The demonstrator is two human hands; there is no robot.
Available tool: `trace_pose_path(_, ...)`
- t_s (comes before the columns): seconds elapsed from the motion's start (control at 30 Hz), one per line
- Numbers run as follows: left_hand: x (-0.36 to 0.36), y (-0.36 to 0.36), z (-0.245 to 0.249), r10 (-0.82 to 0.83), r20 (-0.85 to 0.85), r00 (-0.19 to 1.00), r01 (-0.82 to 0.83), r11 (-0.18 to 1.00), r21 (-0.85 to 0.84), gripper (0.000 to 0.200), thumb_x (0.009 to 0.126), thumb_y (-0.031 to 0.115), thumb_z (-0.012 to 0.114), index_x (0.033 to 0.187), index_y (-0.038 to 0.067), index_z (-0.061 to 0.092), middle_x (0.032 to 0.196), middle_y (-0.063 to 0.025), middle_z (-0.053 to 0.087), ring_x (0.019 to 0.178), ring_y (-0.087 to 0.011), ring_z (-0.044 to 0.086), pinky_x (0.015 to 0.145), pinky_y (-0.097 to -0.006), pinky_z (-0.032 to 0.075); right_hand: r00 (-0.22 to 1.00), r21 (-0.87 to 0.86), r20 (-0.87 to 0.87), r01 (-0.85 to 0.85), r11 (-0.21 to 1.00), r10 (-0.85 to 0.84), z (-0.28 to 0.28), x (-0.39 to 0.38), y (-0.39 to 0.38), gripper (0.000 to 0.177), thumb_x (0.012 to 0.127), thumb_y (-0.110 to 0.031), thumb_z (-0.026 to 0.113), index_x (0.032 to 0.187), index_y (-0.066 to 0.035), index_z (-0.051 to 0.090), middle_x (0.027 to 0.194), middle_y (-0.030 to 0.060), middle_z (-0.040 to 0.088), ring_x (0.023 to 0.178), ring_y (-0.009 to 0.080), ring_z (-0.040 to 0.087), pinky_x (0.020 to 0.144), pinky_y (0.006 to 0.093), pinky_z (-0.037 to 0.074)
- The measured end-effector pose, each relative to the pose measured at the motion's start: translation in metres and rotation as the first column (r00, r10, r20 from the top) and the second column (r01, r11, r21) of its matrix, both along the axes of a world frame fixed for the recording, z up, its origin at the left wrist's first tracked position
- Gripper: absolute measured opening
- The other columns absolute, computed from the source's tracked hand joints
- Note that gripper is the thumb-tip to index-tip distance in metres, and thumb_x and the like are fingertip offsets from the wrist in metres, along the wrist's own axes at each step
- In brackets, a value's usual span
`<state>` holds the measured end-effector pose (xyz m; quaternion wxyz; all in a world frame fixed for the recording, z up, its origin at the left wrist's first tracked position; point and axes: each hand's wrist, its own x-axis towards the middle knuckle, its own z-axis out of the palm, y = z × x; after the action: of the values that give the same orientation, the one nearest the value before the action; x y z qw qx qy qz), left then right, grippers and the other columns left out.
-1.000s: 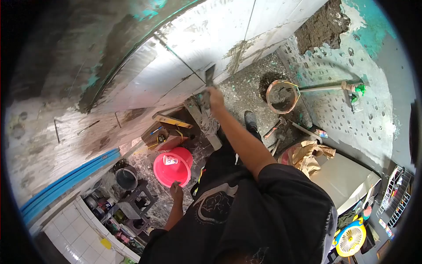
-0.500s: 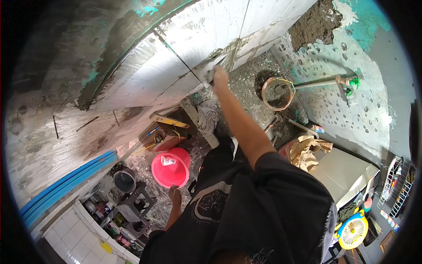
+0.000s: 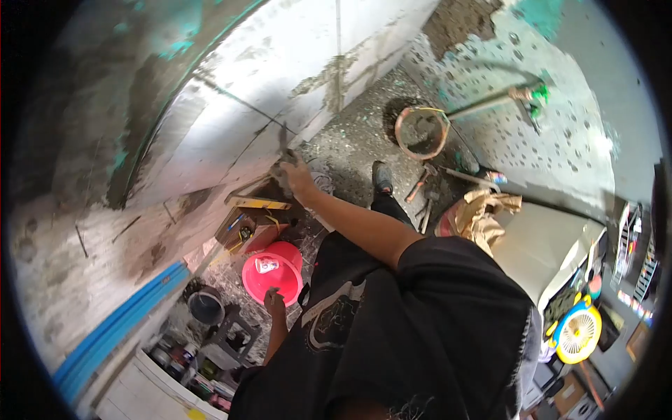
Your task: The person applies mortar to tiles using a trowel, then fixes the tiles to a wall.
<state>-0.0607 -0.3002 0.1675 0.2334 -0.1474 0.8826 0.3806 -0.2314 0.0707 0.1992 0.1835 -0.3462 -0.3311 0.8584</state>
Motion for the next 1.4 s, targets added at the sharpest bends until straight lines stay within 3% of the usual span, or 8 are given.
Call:
trace_pose_path(0.07, -0.017, 0.010, -0.001, -0.058, -0.033, 0.998, 0.058, 0.998, 0.009, 0.036, 0.087, 0.033, 0.043, 0.078, 0.002, 0.058, 0.053, -0.0064, 0.051, 0.052, -0.0155, 0.049, 0.052, -0.0300, 0.038, 0.946, 0.408, 0.311, -0.053, 0.911, -0.085, -0.053, 0.042, 0.035, 0.039, 0.077, -0.017, 0.056, 0.110, -0.001, 0.045, 0.075, 0.0079, 0.057, 0.056, 0.0148, 0.053, 0.050, 0.0264, 0.044)
trace_pose_path(0.27, -0.029, 0.017, -0.008, -0.323, 0.055, 0.945, 0.327, 0.929, -0.174, 0.032, 0.081, 0.028, 0.055, 0.066, -0.001, 0.055, 0.051, -0.0089, 0.047, 0.050, -0.0178, 0.046, 0.049, -0.0338, 0.036, 0.684, -0.149, 0.727, 0.073, 0.986, 0.059, -0.145, 0.199, 0.196, 0.010, 0.076, -0.008, 0.051, 0.077, -0.005, 0.060, 0.075, 0.0044, 0.059, 0.066, 0.0150, 0.056, 0.055, 0.0297, 0.045)
trace_pose_path(0.37, -0.018, 0.008, -0.022, -0.397, 0.054, 0.916, 0.398, 0.886, -0.240, 0.032, 0.075, 0.026, 0.062, 0.062, -0.002, 0.052, 0.050, -0.0107, 0.045, 0.048, -0.0188, 0.041, 0.047, -0.0362, 0.033, 0.142, -0.042, 0.928, -0.878, 0.476, 0.344, -0.255, 0.263, 0.277, 0.010, 0.078, -0.010, 0.050, 0.072, -0.006, 0.057, 0.074, 0.0052, 0.059, 0.066, 0.0150, 0.057, 0.054, 0.0305, 0.046)
trace_pose_path(0.47, -0.017, 0.017, -0.015, -0.491, 0.222, 0.843, 0.535, 0.812, -0.234, 0.033, 0.075, 0.025, 0.061, 0.060, -0.002, 0.049, 0.050, -0.0097, 0.044, 0.048, -0.0186, 0.041, 0.047, -0.0349, 0.033, 0.157, -0.084, 0.969, -0.516, 0.852, 0.191, -0.265, 0.271, 0.332, 0.011, 0.077, -0.012, 0.050, 0.078, -0.007, 0.060, 0.077, 0.0077, 0.060, 0.069, 0.0181, 0.060, 0.057, 0.0315, 0.048)
trace_pose_path(0.57, -0.006, 0.045, -0.025, -0.419, 0.327, 0.847, 0.504, 0.829, -0.243, 0.031, 0.076, 0.023, 0.060, 0.060, -0.001, 0.048, 0.050, -0.0074, 0.045, 0.049, -0.0171, 0.043, 0.047, -0.0335, 0.034, -0.068, -0.103, 0.986, -0.966, -0.235, -0.153, -0.359, 0.298, 0.393, 0.015, 0.076, -0.014, 0.050, 0.080, -0.007, 0.063, 0.079, 0.0118, 0.062, 0.071, 0.0219, 0.061, 0.061, 0.0335, 0.049)
trace_pose_path(0.7, 0.008, 0.105, -0.043, -0.259, 0.491, 0.832, 0.424, 0.867, -0.261, 0.029, 0.078, 0.023, 0.058, 0.061, 0.001, 0.049, 0.051, -0.0054, 0.048, 0.050, -0.0149, 0.045, 0.048, -0.0321, 0.036, -0.241, -0.224, 0.970, -0.903, -0.367, 0.002, -0.517, 0.325, 0.467, 0.020, 0.074, -0.016, 0.054, 0.085, -0.003, 0.064, 0.095, 0.0141, 0.060, 0.087, 0.0280, 0.059, 0.068, 0.0411, 0.049)
trace_pose_path(0.77, 0.018, 0.123, -0.054, -0.241, 0.524, 0.817, 0.433, 0.856, -0.281, 0.030, 0.078, 0.025, 0.058, 0.062, 0.001, 0.049, 0.052, -0.0049, 0.049, 0.050, -0.0131, 0.044, 0.049, -0.0304, 0.037, -0.334, -0.367, 0.920, -0.917, 0.157, 0.204, -0.444, 0.283, 0.488, 0.022, 0.076, -0.013, 0.051, 0.091, -0.002, 0.063, 0.099, 0.0141, 0.060, 0.092, 0.0312, 0.057, 0.075, 0.0416, 0.048)
trace_pose_path(1.4, 0.008, 0.227, -0.055, -0.317, 0.572, 0.756, 0.572, 0.745, -0.343, 0.034, 0.076, 0.031, 0.059, 0.064, 0.000, 0.054, 0.051, -0.0075, 0.052, 0.050, -0.0146, 0.049, 0.047, -0.0310, 0.037, -0.150, -0.393, 0.607, -0.910, 0.130, 0.780, -0.461, 0.272, 0.557, 0.023, 0.070, -0.015, 0.060, 0.092, -0.009, 0.059, 0.059, 0.0089, 0.055, 0.054, 0.0186, 0.052, 0.050, 0.0351, 0.041)
